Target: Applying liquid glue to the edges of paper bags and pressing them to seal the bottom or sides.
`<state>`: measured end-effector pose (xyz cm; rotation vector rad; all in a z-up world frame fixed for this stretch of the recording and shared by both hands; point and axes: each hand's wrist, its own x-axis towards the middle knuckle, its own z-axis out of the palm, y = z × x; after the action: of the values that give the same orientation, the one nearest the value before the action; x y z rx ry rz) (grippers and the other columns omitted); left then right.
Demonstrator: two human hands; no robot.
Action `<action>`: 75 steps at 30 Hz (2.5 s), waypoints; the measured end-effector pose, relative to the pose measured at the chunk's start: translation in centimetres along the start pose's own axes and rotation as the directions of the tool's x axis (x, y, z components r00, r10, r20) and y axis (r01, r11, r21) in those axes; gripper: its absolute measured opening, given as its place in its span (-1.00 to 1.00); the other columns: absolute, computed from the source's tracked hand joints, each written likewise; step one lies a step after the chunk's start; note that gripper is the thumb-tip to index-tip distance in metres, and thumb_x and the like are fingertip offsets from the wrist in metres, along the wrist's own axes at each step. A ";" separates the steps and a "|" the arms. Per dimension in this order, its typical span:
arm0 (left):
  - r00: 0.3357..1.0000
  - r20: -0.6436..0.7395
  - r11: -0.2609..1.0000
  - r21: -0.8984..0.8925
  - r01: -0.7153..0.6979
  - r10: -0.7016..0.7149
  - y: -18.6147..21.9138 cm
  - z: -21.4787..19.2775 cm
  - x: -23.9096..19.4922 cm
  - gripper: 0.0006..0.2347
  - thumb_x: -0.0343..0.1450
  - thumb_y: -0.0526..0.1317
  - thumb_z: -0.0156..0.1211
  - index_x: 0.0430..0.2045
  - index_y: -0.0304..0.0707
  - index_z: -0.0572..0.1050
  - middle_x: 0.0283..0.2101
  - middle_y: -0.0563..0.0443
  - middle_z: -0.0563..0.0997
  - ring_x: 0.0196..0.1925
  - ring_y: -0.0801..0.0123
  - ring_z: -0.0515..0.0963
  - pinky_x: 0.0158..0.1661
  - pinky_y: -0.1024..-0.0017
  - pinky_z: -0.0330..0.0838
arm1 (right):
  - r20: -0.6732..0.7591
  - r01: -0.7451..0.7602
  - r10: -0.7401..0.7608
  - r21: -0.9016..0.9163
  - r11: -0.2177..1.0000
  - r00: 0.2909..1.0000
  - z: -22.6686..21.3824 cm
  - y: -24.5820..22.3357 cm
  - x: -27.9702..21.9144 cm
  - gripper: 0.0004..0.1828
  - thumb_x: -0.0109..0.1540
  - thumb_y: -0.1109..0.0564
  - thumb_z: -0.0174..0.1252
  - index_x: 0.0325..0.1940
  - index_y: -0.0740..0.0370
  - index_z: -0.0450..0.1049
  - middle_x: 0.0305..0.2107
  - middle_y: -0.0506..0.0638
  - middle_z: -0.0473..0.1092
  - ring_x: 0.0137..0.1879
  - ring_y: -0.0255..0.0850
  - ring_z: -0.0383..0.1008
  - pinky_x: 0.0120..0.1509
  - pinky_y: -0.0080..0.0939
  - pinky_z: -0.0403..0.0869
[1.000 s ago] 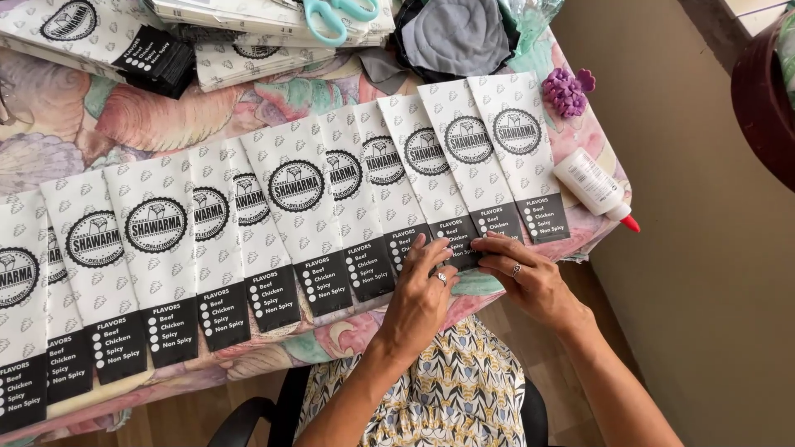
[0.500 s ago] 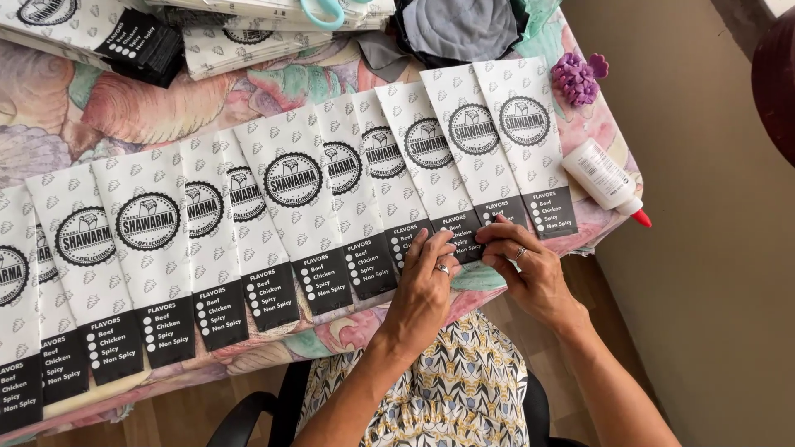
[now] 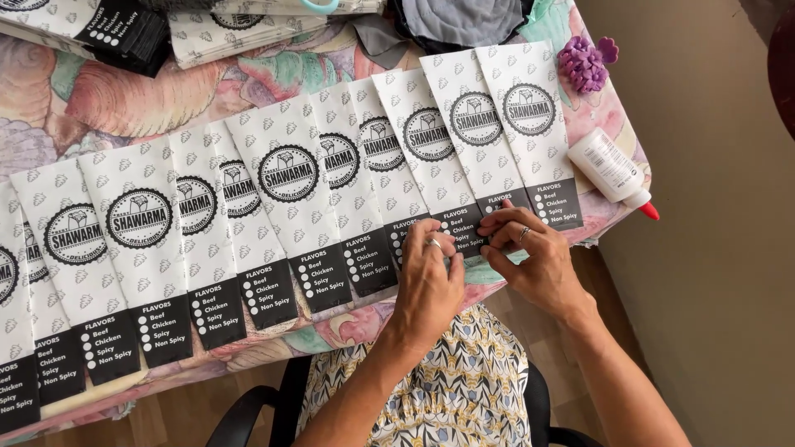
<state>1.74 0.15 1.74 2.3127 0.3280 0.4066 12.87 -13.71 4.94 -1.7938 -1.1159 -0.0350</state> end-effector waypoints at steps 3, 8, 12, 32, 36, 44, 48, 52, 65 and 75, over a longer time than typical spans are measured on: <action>0.999 -0.040 0.996 -0.084 0.006 -0.009 0.6 -1.1 0.2 -0.90 0.38 -0.43 0.23 -0.51 -0.36 0.42 -0.12 -0.14 0.41 0.11 0.05 0.56 0.26 0.14 0.38 | -0.005 -0.022 0.022 -0.025 0.999 1.000 0.1 -1.3 0.6 -0.88 0.10 0.37 0.35 -0.38 0.34 0.52 -0.27 0.14 0.53 -0.07 0.04 0.61 0.39 0.18 0.40; 0.999 -0.047 0.993 -0.122 0.001 -0.007 0.9 -1.4 0.0 -0.89 0.37 -0.45 0.24 -0.47 -0.34 0.41 -0.07 -0.10 0.39 0.13 0.06 0.57 0.23 0.20 0.42 | -0.029 -0.044 0.042 -0.061 0.997 0.999 0.6 -1.0 0.1 -0.78 0.10 0.27 0.42 -0.24 0.33 0.52 -0.23 0.13 0.52 -0.03 0.06 0.59 0.31 0.19 0.45; 0.999 -0.005 0.983 -0.181 0.036 -0.037 1.0 -1.9 0.0 -0.95 0.38 -0.51 0.17 -0.44 -0.43 0.45 -0.07 -0.15 0.37 0.14 -0.01 0.55 0.22 0.19 0.42 | -0.024 -0.114 0.114 -0.028 0.993 0.993 0.1 -1.5 0.4 -0.90 0.17 0.30 0.35 -0.26 0.27 0.57 -0.25 0.03 0.56 -0.05 -0.10 0.63 0.21 -0.06 0.51; 0.974 -0.165 0.961 -0.202 -0.187 0.155 0.1 -3.3 -3.2 -0.92 0.41 -0.53 0.12 -0.32 -0.52 0.54 -0.01 -0.21 0.43 0.15 0.01 0.55 0.32 0.14 0.31 | -0.117 0.012 -0.045 -0.271 0.962 0.992 1.5 -3.0 -0.6 -0.73 0.12 0.42 0.29 -0.14 0.21 0.61 -0.15 0.05 0.55 -0.03 -0.04 0.61 0.12 -0.05 0.55; 0.950 -0.182 0.965 0.114 -0.234 0.252 -2.1 -6.5 -4.4 -0.79 0.37 -0.42 0.36 -0.15 -0.50 0.55 0.13 -0.31 0.46 0.22 0.10 0.50 0.41 0.12 0.24 | 0.090 0.128 -0.115 -0.148 0.981 0.989 3.3 -3.8 -1.3 -0.73 0.25 0.33 0.23 0.05 0.31 0.51 0.12 0.16 0.44 0.20 -0.02 0.55 0.33 -0.14 0.54; 0.961 -0.099 0.963 0.113 -0.245 0.256 -4.0 -5.1 -4.7 -0.86 0.40 -0.35 0.29 -0.22 -0.41 0.56 0.13 -0.20 0.46 0.21 0.16 0.57 0.46 0.09 0.03 | 0.039 0.200 -0.197 -0.097 0.975 0.980 4.7 -5.6 0.3 -0.87 0.19 0.37 0.27 -0.18 0.34 0.62 -0.16 0.16 0.57 0.00 0.10 0.63 0.15 0.07 0.56; 0.954 -0.094 0.950 0.162 -0.268 0.286 -4.4 -4.4 -4.9 -0.94 0.41 -0.35 0.27 -0.36 -0.41 0.61 0.08 -0.18 0.50 0.17 0.26 0.60 0.49 0.11 -0.07 | 0.047 0.227 -0.224 -0.072 0.971 0.973 4.3 -5.2 0.1 -0.89 0.23 0.37 0.21 -0.20 0.36 0.61 -0.17 0.16 0.57 0.01 0.11 0.63 0.18 0.09 0.54; 0.954 -0.077 0.943 0.194 -0.272 0.291 -3.8 -5.4 -4.6 -0.91 0.43 -0.32 0.26 -0.42 -0.37 0.62 0.00 -0.11 0.56 0.15 0.33 0.61 0.50 0.12 -0.08 | 0.040 0.227 -0.225 -0.061 0.972 0.974 4.3 -5.4 0.4 -0.93 0.23 0.38 0.21 -0.27 0.38 0.61 -0.19 0.15 0.58 0.00 0.09 0.64 0.26 0.12 0.52; 0.996 -0.090 0.999 0.044 0.015 -0.011 -3.7 -3.6 -3.2 -0.90 0.37 -0.37 0.28 -0.56 -0.35 0.52 -0.23 -0.02 0.47 0.14 0.23 0.51 0.41 0.15 0.10 | -0.065 -0.008 0.008 -0.005 1.000 0.998 5.3 -5.3 1.0 -0.87 0.11 0.37 0.37 -0.43 0.36 0.51 -0.33 0.08 0.56 -0.11 0.01 0.62 0.36 0.17 0.44; 0.990 -0.105 0.985 -0.149 0.081 -0.097 -3.4 -4.5 -3.4 -0.89 0.32 -0.52 0.24 -0.45 -0.38 0.44 -0.21 -0.09 0.46 0.12 -0.01 0.55 0.40 -0.03 0.07 | -0.022 -0.117 0.118 0.012 0.993 0.993 5.0 -4.3 0.8 -0.88 0.12 0.32 0.38 -0.29 0.23 0.61 -0.31 0.01 0.57 -0.08 -0.06 0.63 0.40 0.12 0.41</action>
<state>-3.49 4.13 1.65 2.1298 0.4407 0.5001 8.18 -9.09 5.79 -1.8420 -0.9909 0.0208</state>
